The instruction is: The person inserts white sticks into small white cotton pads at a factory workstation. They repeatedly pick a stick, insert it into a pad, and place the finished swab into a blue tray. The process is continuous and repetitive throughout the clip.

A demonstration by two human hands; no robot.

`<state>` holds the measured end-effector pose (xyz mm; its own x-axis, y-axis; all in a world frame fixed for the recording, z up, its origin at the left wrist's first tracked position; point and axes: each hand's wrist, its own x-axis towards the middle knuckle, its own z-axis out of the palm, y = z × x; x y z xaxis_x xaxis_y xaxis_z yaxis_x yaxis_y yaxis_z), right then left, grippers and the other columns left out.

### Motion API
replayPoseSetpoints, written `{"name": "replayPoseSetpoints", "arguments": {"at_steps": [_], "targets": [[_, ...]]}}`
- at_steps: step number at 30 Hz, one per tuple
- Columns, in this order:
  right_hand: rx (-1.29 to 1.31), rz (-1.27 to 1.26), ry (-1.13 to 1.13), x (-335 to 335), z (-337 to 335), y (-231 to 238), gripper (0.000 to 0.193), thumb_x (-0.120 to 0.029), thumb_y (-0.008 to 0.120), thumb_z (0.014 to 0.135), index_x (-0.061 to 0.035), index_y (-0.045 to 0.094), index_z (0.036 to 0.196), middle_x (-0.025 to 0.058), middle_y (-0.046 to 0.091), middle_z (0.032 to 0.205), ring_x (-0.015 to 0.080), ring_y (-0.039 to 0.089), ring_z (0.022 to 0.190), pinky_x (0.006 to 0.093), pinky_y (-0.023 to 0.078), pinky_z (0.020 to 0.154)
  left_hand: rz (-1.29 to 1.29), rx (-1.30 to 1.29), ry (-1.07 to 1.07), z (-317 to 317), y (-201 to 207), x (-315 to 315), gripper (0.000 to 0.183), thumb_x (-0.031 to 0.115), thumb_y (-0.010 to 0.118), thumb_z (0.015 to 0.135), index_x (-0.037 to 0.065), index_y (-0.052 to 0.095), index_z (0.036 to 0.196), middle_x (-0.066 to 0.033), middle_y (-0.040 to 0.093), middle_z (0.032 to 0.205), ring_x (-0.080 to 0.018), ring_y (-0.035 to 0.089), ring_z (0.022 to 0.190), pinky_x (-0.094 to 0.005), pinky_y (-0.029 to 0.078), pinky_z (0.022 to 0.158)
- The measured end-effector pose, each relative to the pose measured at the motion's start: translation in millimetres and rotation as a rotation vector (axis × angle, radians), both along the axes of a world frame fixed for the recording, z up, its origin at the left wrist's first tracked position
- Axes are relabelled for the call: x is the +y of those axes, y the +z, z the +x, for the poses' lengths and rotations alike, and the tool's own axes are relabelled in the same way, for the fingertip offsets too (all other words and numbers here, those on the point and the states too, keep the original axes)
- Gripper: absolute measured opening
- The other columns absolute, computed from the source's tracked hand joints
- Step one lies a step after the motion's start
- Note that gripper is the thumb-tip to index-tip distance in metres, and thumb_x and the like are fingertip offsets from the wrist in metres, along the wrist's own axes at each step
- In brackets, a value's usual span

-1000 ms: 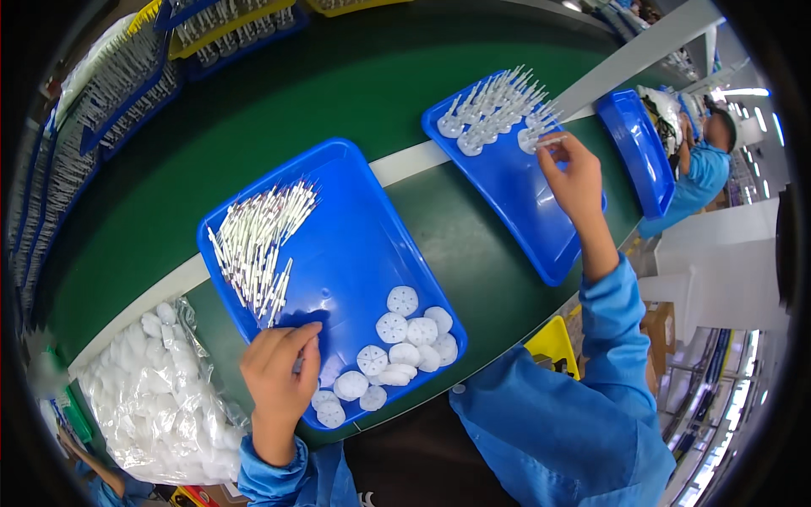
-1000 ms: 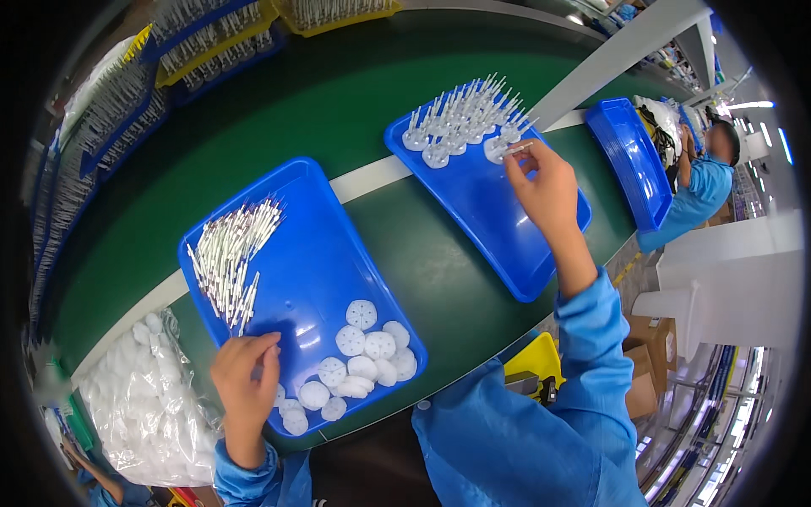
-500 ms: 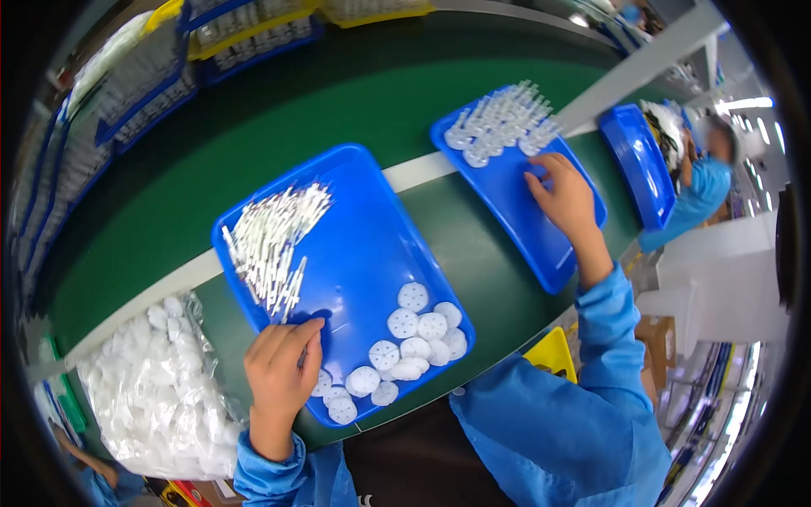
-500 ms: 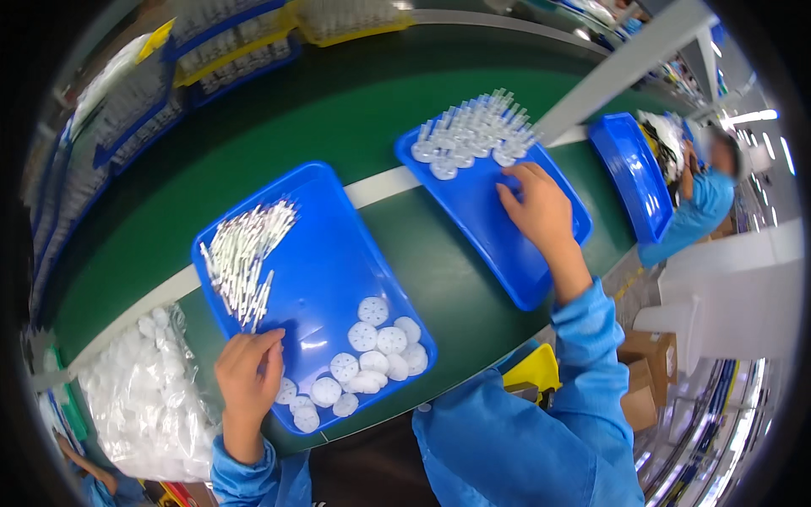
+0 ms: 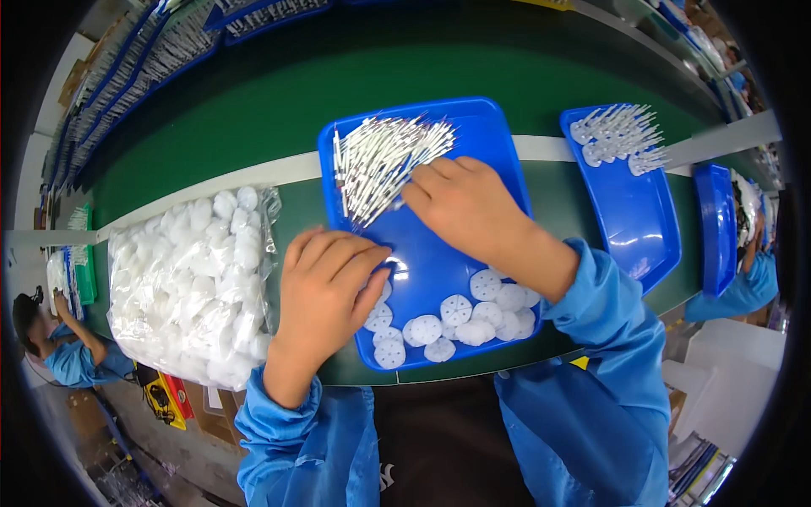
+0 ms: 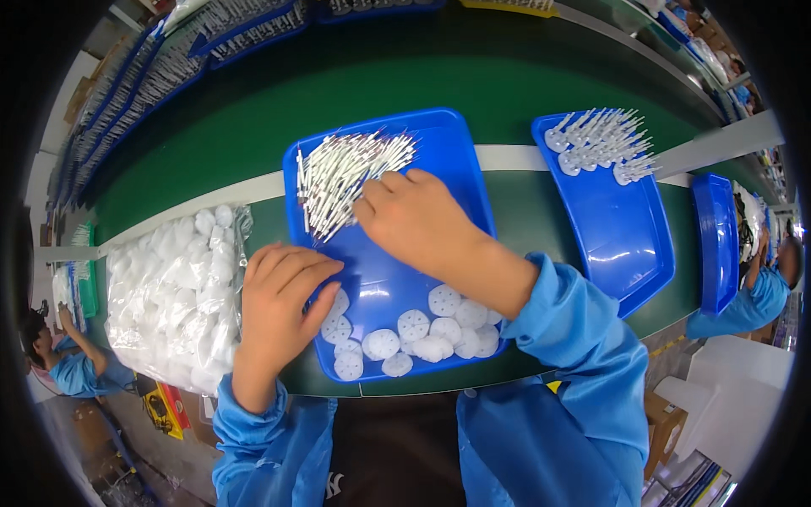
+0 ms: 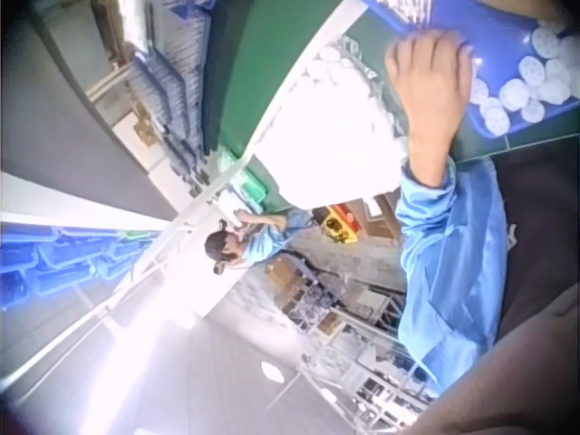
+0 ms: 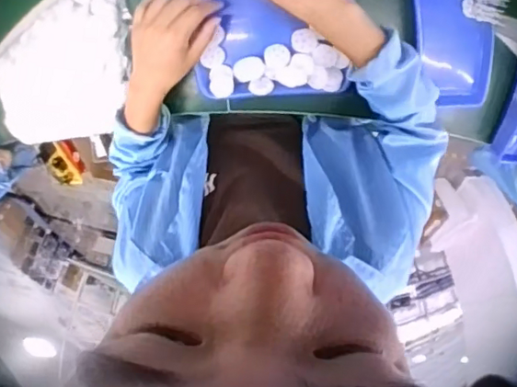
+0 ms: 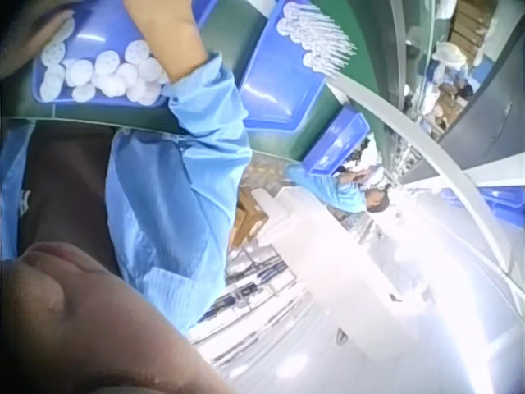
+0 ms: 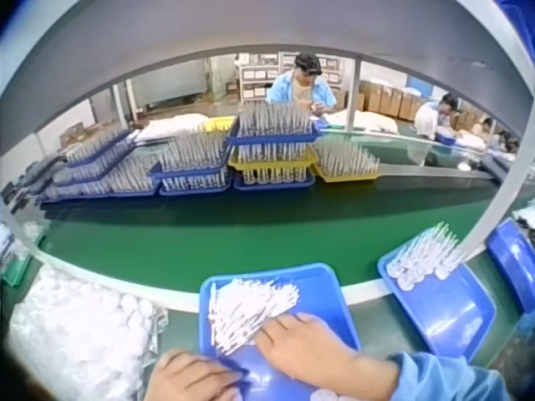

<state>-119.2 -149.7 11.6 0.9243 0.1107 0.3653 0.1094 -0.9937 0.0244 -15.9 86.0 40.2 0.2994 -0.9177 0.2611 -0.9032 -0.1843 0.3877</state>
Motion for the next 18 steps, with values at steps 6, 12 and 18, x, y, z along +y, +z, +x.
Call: {"name": "replayPoseSetpoints", "arguments": {"at_steps": [6,12,18], "targets": [[-0.029,0.101,-0.099,-21,-12,13,0.016,-0.01,0.075,0.082,-0.0114,0.073,0.098,0.0043,0.073,0.091,0.0241,0.074,0.089,0.04,0.054,0.083,0.166,0.007,0.008,-18,10,23,0.042,0.026,0.09,0.079,0.012,0.077,0.116,-0.0052,0.068,0.138,-0.0307,0.056,0.138,-0.0582,0.038,0.12],[0.276,0.893,0.104,-4,-11,17,0.017,-0.009,0.077,0.086,-0.0081,0.073,0.103,0.0082,0.078,0.092,0.0282,0.078,0.088,0.0414,0.06,0.08,-0.161,0.267,0.072,-1,-1,11,0.034,0.011,0.089,0.087,0.009,0.074,0.117,-0.0106,0.076,0.115,-0.0271,0.075,0.096,-0.0417,0.06,0.085],[0.284,1.155,0.067,2,30,-1,0.015,-0.009,0.076,0.09,-0.005,0.074,0.105,0.0117,0.081,0.098,0.0264,0.08,0.092,0.0384,0.062,0.083,-1.024,1.324,0.455,27,-7,-38,0.018,-0.001,0.077,0.099,0.004,0.074,0.116,-0.0126,0.071,0.135,-0.022,0.073,0.111,-0.0336,0.064,0.091]]}}
